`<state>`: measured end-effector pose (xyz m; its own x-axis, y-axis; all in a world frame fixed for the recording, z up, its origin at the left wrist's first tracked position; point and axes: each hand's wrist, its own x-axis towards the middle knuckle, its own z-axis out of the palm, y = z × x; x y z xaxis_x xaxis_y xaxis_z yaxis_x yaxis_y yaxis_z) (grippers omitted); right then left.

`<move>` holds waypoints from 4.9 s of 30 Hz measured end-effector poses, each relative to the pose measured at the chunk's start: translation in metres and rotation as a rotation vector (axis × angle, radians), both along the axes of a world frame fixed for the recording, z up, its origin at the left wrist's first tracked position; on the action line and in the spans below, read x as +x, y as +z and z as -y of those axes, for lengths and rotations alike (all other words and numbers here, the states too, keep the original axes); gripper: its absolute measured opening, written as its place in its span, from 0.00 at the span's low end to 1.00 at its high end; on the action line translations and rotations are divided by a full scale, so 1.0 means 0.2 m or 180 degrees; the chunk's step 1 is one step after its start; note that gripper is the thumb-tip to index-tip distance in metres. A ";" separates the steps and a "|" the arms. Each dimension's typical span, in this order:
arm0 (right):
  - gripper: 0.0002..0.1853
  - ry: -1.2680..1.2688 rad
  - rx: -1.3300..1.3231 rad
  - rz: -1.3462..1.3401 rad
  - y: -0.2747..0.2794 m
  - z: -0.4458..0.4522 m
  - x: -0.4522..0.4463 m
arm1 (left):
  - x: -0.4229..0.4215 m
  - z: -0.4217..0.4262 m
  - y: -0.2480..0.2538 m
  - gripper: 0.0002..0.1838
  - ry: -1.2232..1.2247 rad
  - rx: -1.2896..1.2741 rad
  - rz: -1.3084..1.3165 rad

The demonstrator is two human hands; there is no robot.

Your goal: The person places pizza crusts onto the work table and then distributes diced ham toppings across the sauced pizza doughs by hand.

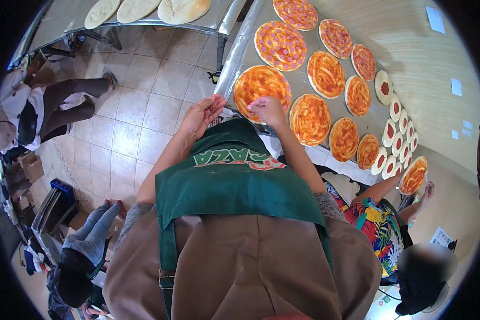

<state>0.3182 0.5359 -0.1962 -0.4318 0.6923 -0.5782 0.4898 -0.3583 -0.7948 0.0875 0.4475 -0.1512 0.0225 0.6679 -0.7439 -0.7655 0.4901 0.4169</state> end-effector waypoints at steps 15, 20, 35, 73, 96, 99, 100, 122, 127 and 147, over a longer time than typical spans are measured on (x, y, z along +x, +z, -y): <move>0.16 0.0361 0.1510 0.1245 -0.01 0.05 0.01 | -0.01 0.03 -0.04 0.16 0.0138 -0.0032 -0.0036; 0.17 0.0459 0.1589 0.1347 -0.04 0.05 0.02 | 0.00 0.01 -0.04 0.16 0.0110 0.0012 0.0010; 0.09 -0.0389 -0.0146 -0.0799 -0.12 -0.15 0.00 | 0.01 0.00 -0.04 0.17 0.0123 -0.0026 -0.0072; 0.05 0.0963 0.1889 0.0993 -0.11 -0.27 -0.34 | 0.00 0.01 -0.07 0.18 0.0286 0.0020 0.0063; 0.06 -0.0367 0.0219 -0.0698 -0.13 -0.36 -0.25 | 0.07 -0.11 -0.10 0.18 0.0177 0.0081 -0.0022; 0.06 0.0223 0.1088 0.0119 -0.12 -0.40 -0.31 | 0.06 -0.11 -0.09 0.18 0.0157 -0.0057 -0.0089; 0.06 0.0427 0.1422 0.0403 -0.11 -0.40 -0.33 | 0.06 -0.10 -0.08 0.18 0.0153 -0.0123 -0.0106; 0.11 0.1032 0.1956 0.0969 -0.01 -0.29 -0.39 | 0.00 -0.07 -0.13 0.18 0.0370 -0.0122 -0.0092; 0.09 0.1034 0.2438 0.0951 0.03 -0.21 -0.37 | 0.00 -0.08 -0.11 0.18 0.0345 -0.0115 -0.0109; 0.08 0.0027 0.0287 -0.1190 0.10 -0.17 -0.35 | 0.06 -0.16 -0.07 0.18 -0.0097 0.0421 -0.0037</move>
